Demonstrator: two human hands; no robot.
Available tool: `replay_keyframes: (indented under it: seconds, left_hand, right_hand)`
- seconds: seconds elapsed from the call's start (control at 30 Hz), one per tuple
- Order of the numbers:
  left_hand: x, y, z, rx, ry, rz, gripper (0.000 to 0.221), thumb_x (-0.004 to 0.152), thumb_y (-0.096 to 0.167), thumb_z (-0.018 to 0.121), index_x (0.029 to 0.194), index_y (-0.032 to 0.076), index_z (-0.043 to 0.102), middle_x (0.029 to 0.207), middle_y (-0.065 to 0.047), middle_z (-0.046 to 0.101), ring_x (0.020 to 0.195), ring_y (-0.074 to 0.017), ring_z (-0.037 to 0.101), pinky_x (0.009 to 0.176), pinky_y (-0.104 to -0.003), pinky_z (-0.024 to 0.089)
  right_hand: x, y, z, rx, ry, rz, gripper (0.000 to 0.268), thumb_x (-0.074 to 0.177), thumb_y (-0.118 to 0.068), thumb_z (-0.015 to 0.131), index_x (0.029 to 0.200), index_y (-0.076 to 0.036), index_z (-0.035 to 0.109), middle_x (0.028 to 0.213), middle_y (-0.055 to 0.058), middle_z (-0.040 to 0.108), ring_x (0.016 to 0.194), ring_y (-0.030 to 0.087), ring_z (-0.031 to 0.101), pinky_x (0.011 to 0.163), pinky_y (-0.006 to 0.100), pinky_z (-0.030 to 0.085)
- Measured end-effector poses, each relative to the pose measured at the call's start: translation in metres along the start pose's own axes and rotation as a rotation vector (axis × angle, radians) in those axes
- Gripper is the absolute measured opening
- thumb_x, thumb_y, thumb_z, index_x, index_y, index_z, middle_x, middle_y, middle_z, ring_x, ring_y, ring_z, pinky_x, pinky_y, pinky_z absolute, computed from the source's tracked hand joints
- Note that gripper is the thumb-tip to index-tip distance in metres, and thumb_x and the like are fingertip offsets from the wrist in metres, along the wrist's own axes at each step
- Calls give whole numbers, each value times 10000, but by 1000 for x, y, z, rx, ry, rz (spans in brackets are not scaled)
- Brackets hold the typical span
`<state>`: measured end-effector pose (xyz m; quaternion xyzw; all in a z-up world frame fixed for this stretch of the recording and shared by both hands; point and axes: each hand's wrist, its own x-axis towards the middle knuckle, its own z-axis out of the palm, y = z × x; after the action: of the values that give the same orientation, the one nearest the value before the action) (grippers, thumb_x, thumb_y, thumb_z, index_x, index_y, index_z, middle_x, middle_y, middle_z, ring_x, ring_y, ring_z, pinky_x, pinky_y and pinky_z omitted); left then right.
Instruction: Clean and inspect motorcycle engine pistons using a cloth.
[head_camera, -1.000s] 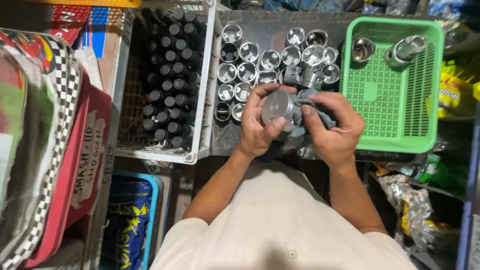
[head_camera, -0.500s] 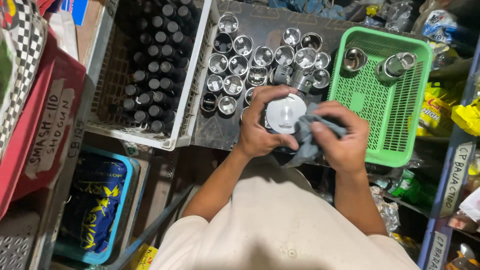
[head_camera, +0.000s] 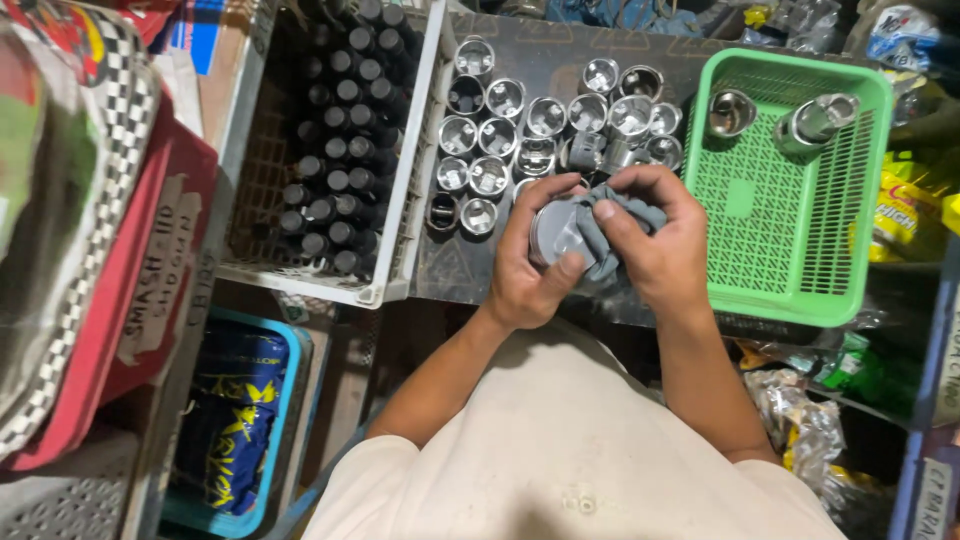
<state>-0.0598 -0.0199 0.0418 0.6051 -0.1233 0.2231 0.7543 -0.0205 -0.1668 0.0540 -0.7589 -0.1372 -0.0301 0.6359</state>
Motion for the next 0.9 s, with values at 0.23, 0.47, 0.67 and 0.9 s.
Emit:
replay_keyframes:
  seconds: [0.23,0.47,0.67,0.9]
  left_hand:
    - [-2,-6,-19,-120,62,-125,751,977,674,549,1339,19,606,1142,-96,665,1086,-130,627,996,-325,509]
    - [4,-8,-26,-47,-42,-99,824,983,745,415,1371,39,587,1079,-101,693,1072,-170,660,1017,-348,505]
    - [8,-20,-19,4,-128,-99,867,965,787,362,1386,64,589,1056,-102,704,1052,-170,667,997,-346,511]
    - [8,-12,10,-54,-82,-199,794,1045,696,218,1356,92,630,1110,-88,731,1098,-130,638,1033,-325,500]
  right_hand:
    - [-17,-11,23,-120,16,-201,166,879,-99,848,1009,-54,756,967,130,644,922,247,649,864,363,496]
    - [-9,-20,8,-196,-41,-174,163,864,-113,862,997,-65,782,938,106,717,894,255,715,829,349,531]
    - [-3,-14,-10,-232,-61,-213,157,852,-96,874,973,-72,776,913,118,708,865,290,715,787,375,526]
    - [3,-9,-16,-297,28,-359,95,920,-65,836,991,-42,778,952,144,676,857,335,692,789,409,538]
